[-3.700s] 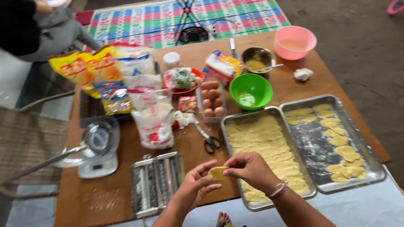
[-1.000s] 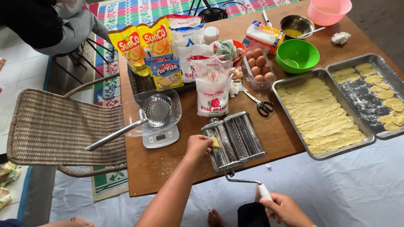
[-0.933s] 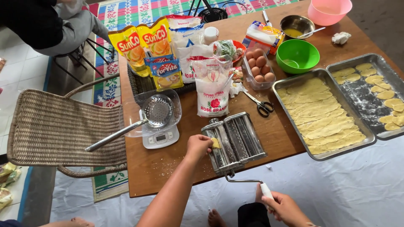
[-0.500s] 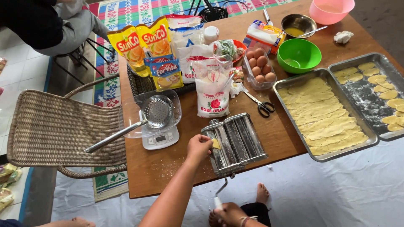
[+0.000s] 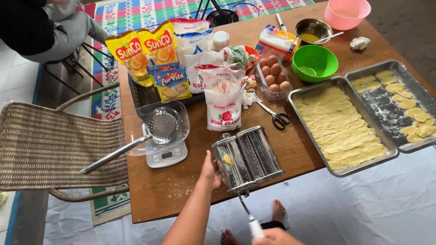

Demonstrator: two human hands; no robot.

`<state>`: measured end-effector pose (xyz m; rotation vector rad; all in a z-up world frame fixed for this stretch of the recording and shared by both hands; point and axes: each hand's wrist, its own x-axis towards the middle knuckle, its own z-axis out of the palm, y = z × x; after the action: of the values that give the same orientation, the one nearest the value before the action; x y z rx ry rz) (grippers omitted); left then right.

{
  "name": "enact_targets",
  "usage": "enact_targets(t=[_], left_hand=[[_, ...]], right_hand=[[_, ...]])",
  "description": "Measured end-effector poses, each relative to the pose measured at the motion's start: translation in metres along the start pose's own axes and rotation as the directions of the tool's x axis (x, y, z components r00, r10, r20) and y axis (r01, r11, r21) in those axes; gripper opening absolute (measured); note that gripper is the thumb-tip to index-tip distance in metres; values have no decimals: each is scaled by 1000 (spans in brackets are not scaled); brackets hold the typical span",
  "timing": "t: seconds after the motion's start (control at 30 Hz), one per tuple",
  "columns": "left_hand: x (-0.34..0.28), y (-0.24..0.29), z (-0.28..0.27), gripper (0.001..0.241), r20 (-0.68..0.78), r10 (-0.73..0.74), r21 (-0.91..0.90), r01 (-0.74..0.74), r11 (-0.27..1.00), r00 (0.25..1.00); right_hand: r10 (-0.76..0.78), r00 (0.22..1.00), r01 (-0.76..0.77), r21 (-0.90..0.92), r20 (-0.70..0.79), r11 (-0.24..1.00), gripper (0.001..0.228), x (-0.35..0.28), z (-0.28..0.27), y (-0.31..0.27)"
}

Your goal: Using a manual pasta machine to roll out and shape pastry dough before arranging it on a baking tray.

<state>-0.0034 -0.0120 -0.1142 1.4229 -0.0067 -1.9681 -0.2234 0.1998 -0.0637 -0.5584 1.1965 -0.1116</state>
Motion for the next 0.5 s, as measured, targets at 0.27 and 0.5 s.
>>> enact_targets(t=[0.27, 0.5], left_hand=[[-24, 4, 15, 78, 129, -15, -60, 23, 998, 992], [-7, 2, 4, 76, 120, -44, -73, 53, 996, 992]], right_hand=[[-130, 936, 142, 13, -326, 990, 23, 20, -83, 46], [-531, 558, 69, -602, -638, 795, 148, 222, -89, 143]])
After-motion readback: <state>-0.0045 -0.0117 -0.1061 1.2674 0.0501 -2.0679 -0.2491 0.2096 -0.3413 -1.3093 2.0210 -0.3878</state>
